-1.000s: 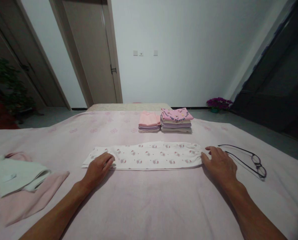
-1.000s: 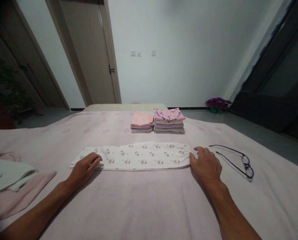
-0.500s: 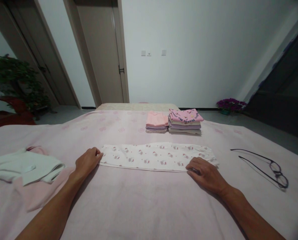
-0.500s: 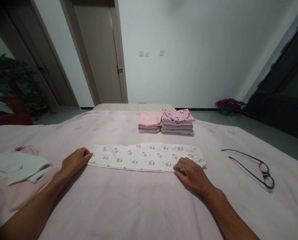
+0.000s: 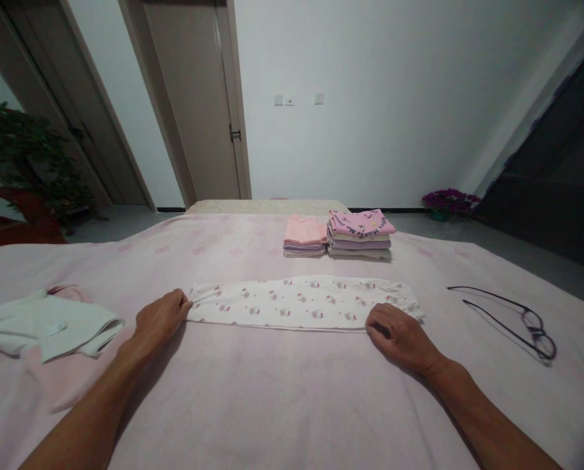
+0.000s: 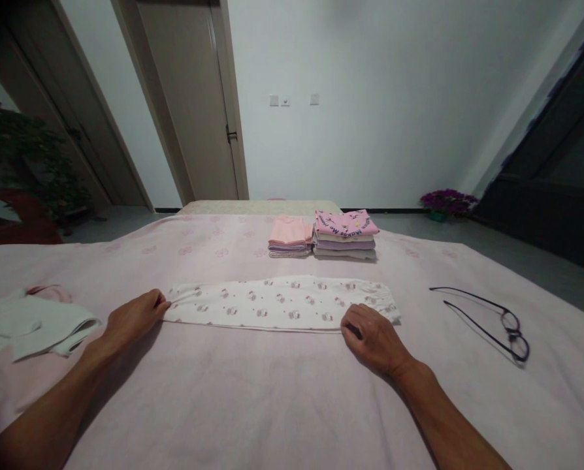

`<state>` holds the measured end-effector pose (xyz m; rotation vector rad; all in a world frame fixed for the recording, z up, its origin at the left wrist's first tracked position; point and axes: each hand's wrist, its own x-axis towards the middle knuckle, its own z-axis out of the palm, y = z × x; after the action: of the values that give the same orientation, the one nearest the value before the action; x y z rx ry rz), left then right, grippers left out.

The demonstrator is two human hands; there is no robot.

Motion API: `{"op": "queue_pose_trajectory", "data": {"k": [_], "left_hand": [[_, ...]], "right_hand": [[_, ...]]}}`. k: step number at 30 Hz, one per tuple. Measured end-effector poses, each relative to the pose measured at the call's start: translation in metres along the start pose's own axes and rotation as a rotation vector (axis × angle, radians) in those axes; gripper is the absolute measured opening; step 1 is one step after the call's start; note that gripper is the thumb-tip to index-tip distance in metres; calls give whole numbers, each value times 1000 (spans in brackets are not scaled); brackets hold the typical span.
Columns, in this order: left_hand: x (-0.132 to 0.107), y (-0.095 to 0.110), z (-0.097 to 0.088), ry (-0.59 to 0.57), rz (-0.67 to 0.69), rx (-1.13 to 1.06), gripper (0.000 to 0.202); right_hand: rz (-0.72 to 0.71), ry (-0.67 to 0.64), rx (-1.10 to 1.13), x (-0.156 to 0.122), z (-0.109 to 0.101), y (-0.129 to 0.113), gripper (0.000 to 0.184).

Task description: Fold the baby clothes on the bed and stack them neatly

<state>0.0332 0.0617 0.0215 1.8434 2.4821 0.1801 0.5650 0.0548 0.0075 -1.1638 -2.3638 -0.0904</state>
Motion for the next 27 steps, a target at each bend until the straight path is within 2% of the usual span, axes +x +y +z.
{"op": "queue_pose_trajectory", "data": {"k": [4, 7, 9, 11, 14, 17, 21, 27], "left_hand": [[0, 0, 6, 7, 36, 77, 32], [0, 5, 8, 128, 105, 170, 31], [-3, 12, 10, 245, 203, 141, 31], [-6, 22, 13, 292, 360, 1, 30], [-13, 40, 21, 204, 635, -236, 29], [-20, 59, 27, 78, 829, -371, 30], [-32, 82, 31, -18, 951, -410, 35], [-45, 99, 29, -100, 1023, -349, 24]], "right_hand": [[3, -2, -14, 0, -1, 1, 15], [10, 0, -15, 1, -1, -1, 16], [19, -1, -1, 2, -1, -3, 15], [20, -9, 30, 3, 0, -6, 9], [-8, -34, 67, 5, 4, -11, 9], [-40, -82, 65, 7, 7, -14, 11], [-46, -108, 56, 10, 8, -16, 15], [4, -96, 63, 9, 7, -18, 18]]}}
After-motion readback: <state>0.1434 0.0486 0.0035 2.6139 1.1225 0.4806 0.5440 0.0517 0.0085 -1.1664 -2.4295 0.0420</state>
